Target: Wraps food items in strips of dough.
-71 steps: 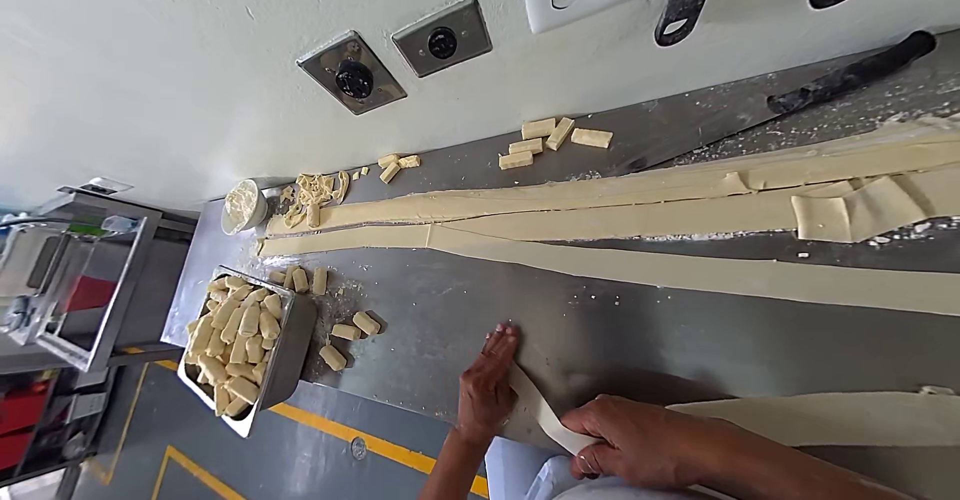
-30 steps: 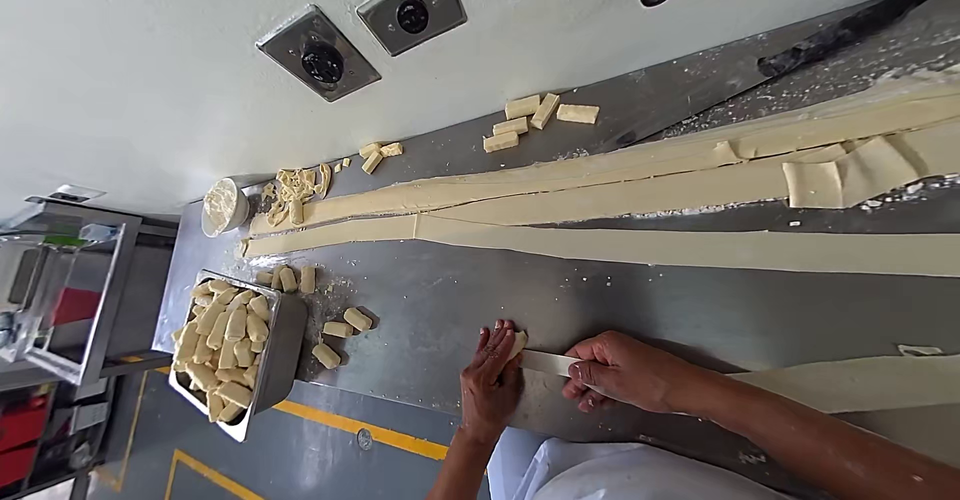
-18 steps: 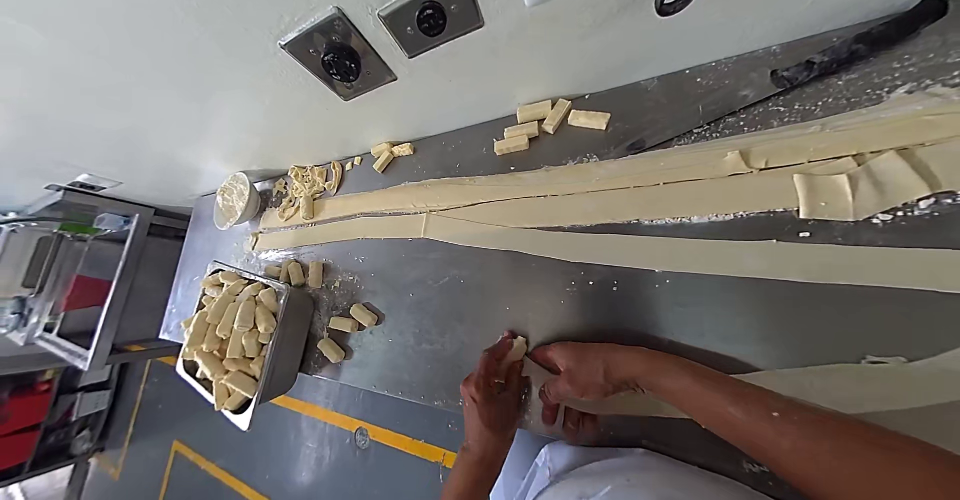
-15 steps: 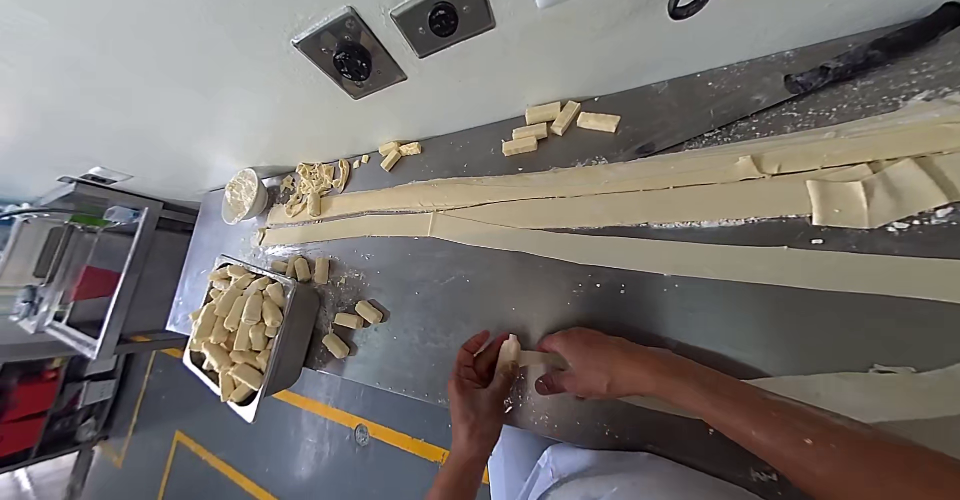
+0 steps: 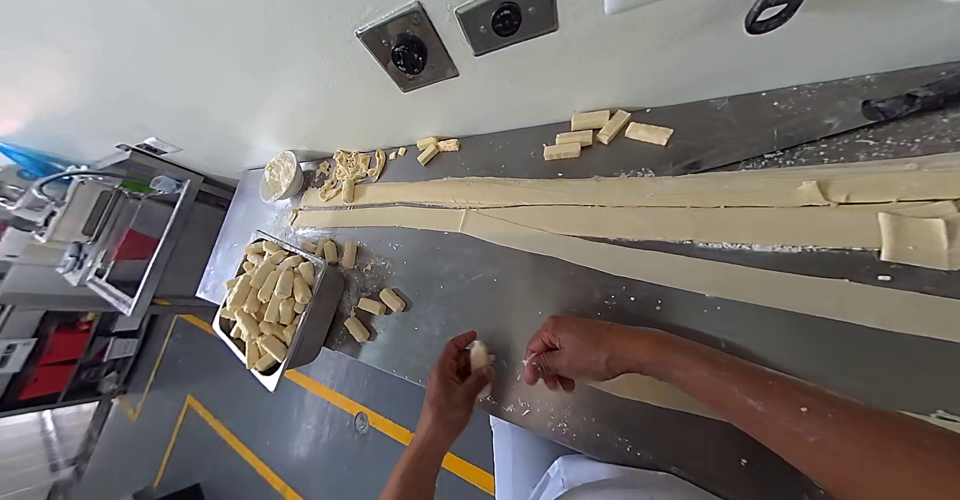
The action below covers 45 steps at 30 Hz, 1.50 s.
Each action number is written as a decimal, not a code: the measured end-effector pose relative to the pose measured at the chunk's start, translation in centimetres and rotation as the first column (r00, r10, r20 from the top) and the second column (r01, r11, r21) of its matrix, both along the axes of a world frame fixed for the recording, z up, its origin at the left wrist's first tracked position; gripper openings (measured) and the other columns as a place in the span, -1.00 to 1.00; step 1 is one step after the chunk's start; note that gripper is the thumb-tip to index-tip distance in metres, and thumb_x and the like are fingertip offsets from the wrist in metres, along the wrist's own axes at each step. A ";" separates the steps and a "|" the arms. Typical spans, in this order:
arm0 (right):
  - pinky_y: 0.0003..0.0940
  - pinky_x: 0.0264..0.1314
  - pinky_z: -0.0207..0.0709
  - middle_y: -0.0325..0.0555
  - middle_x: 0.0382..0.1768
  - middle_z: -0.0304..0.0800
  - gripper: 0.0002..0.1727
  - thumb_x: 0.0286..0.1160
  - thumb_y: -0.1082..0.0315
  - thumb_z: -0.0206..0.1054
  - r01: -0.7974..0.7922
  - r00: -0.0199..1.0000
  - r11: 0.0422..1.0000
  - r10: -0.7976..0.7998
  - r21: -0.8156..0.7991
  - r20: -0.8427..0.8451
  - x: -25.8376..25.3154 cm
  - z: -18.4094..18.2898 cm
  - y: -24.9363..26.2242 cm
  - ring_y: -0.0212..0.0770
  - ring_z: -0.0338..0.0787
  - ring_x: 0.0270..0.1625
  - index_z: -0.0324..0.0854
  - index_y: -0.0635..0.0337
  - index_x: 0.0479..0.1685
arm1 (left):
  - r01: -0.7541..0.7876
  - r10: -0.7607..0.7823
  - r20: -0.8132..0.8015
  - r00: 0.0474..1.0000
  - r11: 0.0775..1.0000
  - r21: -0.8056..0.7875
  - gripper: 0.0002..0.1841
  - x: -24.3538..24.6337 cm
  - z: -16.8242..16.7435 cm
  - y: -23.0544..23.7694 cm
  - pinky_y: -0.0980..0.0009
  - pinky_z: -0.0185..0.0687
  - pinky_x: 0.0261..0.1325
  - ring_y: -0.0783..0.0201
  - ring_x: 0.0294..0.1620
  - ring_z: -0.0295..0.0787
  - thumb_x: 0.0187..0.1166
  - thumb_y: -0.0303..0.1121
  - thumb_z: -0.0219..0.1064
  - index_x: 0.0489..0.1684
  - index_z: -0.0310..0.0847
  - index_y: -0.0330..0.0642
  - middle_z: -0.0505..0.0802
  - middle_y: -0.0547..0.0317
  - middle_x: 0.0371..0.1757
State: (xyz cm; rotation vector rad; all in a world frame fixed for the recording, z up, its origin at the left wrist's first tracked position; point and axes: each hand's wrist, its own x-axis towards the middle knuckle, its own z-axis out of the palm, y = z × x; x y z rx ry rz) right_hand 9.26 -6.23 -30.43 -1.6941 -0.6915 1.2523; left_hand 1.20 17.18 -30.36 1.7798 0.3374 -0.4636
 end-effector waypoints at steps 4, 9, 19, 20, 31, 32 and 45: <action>0.04 0.47 0.42 0.29 0.24 0.68 -0.64 0.82 0.39 0.10 -0.102 0.943 0.978 0.153 -0.180 0.296 2.0 -1.6 2.9 0.17 0.66 0.35 0.67 0.35 0.36 | -0.292 0.246 -0.165 0.955 0.870 -0.398 -0.56 0.5 0.1 -0.1 0.28 0.82 0.14 0.25 -0.12 0.88 0.67 -0.66 -0.03 0.54 0.16 -0.45 0.80 0.11 -0.12; 0.17 0.59 0.30 0.24 0.39 0.63 -0.40 0.53 0.44 0.43 -0.045 0.764 0.992 0.108 -0.114 0.636 4.6 -3.4 5.1 0.24 0.54 0.51 0.50 0.25 0.62 | -0.326 0.242 -0.220 0.945 0.725 -0.606 -0.52 0.5 -0.8 -0.6 0.42 0.81 -0.02 0.34 -0.23 0.84 0.65 -0.64 -0.10 0.58 0.20 -0.39 0.81 0.20 -0.16; 0.05 0.66 0.36 0.39 0.45 0.59 0.21 0.18 0.38 0.66 0.015 0.793 0.945 -0.210 0.326 0.572 -2.3 -1.6 5.8 0.28 0.56 0.56 -0.11 0.32 0.90 | -0.388 0.263 -0.285 0.922 0.650 -0.654 -0.10 0.5 -0.4 -2.7 0.26 0.84 0.00 0.25 -0.12 0.92 0.68 0.34 -0.63 0.17 0.49 -0.23 0.93 0.14 -0.19; 0.01 0.65 0.39 0.39 0.42 0.63 0.19 0.19 0.38 0.65 0.030 0.757 0.932 -0.256 0.360 0.600 -3.1 -2.0 5.9 0.27 0.62 0.53 -0.08 0.36 0.88 | -0.470 0.330 -0.336 0.882 0.666 -0.579 -0.08 0.8 -0.2 -3.2 0.28 0.85 -0.10 0.26 -0.18 0.92 0.69 0.32 -0.69 0.22 0.46 -0.26 0.92 0.14 -0.25; 0.28 0.22 0.65 0.37 0.10 0.79 -0.64 0.33 0.48 0.52 0.460 0.426 0.880 -0.335 0.117 0.841 -2.7 -5.8 2.3 0.38 0.79 0.18 0.78 0.42 0.13 | -0.422 0.244 0.367 0.898 0.714 0.559 -0.34 9.3 0.0 8.5 -0.17 0.56 0.30 -0.25 0.17 0.72 0.83 -0.09 0.01 0.63 0.13 -0.58 0.73 -0.47 0.15; 0.22 0.17 0.67 0.40 0.04 0.77 -0.73 0.37 0.51 0.48 0.457 0.466 0.888 -0.293 0.056 0.835 -2.3 -6.0 2.1 0.39 0.79 0.14 0.79 0.46 0.02 | -0.411 0.178 0.395 0.901 0.640 0.649 -0.27 10.9 -0.1 10.7 -0.29 0.46 0.41 -0.42 0.30 0.64 0.79 -0.04 0.11 0.66 0.09 -0.57 0.67 -0.58 0.25; -0.08 0.15 0.65 0.17 -0.09 0.82 -0.70 0.66 0.41 0.25 0.322 0.871 0.941 -0.339 0.107 0.357 1.1 0.9 -0.3 0.01 0.83 -0.04 0.65 0.36 0.25 | -0.138 0.245 0.119 0.962 0.815 -0.563 -0.70 0.1 -5.4 -10.1 0.42 0.78 0.14 0.48 -0.08 0.89 0.33 -0.75 0.25 -0.02 0.66 -0.30 0.95 0.27 -0.15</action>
